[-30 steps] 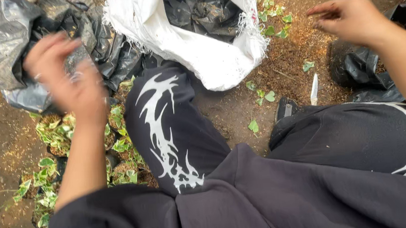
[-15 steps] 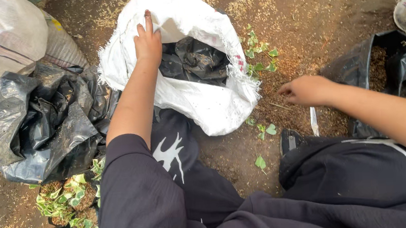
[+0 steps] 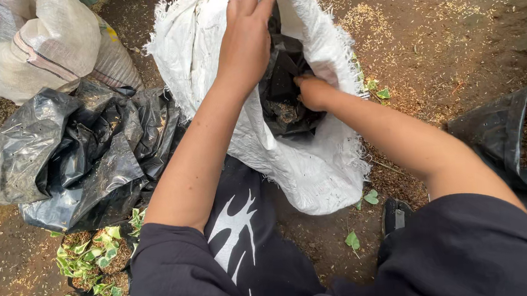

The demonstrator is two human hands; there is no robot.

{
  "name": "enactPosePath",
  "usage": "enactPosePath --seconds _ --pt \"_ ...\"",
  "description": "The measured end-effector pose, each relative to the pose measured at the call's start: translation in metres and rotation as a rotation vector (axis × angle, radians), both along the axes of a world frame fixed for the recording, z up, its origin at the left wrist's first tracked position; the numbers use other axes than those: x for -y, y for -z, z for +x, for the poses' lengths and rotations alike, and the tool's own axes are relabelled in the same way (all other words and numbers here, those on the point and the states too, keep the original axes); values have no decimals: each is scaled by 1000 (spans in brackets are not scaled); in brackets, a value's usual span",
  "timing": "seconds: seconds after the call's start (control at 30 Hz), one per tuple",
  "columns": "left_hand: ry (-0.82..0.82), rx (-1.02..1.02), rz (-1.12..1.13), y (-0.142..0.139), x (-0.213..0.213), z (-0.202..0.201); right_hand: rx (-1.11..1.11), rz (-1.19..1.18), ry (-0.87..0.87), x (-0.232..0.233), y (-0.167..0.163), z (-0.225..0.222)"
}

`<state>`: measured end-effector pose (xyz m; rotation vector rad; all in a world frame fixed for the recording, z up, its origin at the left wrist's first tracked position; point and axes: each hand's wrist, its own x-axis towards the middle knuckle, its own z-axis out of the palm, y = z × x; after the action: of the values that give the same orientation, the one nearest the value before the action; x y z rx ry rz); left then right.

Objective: The person sits on the ground and pots small plants into black plastic bags. They place a plant into a bag, add soil, and press it down. The person repeats this process with multiple plants, arranging the finished potted plants on the ground.

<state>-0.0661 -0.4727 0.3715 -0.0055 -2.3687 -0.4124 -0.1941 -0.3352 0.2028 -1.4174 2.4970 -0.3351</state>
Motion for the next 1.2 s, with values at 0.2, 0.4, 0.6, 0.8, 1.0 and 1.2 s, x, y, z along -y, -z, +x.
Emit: enactPosePath --seconds 0.2,0.4,0.6,0.8,1.0,1.2 --pt "101 13 15 -21 -22 16 252 -485 277 12 14 -43" --pt "146 37 -49 -32 -36 27 306 118 219 7 27 -11" --pt "156 103 -82 -47 -31 50 286 505 -367 -14 105 57" --pt "198 181 -107 -59 -36 62 155 728 -460 5 84 57" --pt "296 226 -58 -83 -47 81 -75 51 -28 44 -86 68" --pt "376 364 14 -106 -68 107 -760 806 715 64 -218 204"
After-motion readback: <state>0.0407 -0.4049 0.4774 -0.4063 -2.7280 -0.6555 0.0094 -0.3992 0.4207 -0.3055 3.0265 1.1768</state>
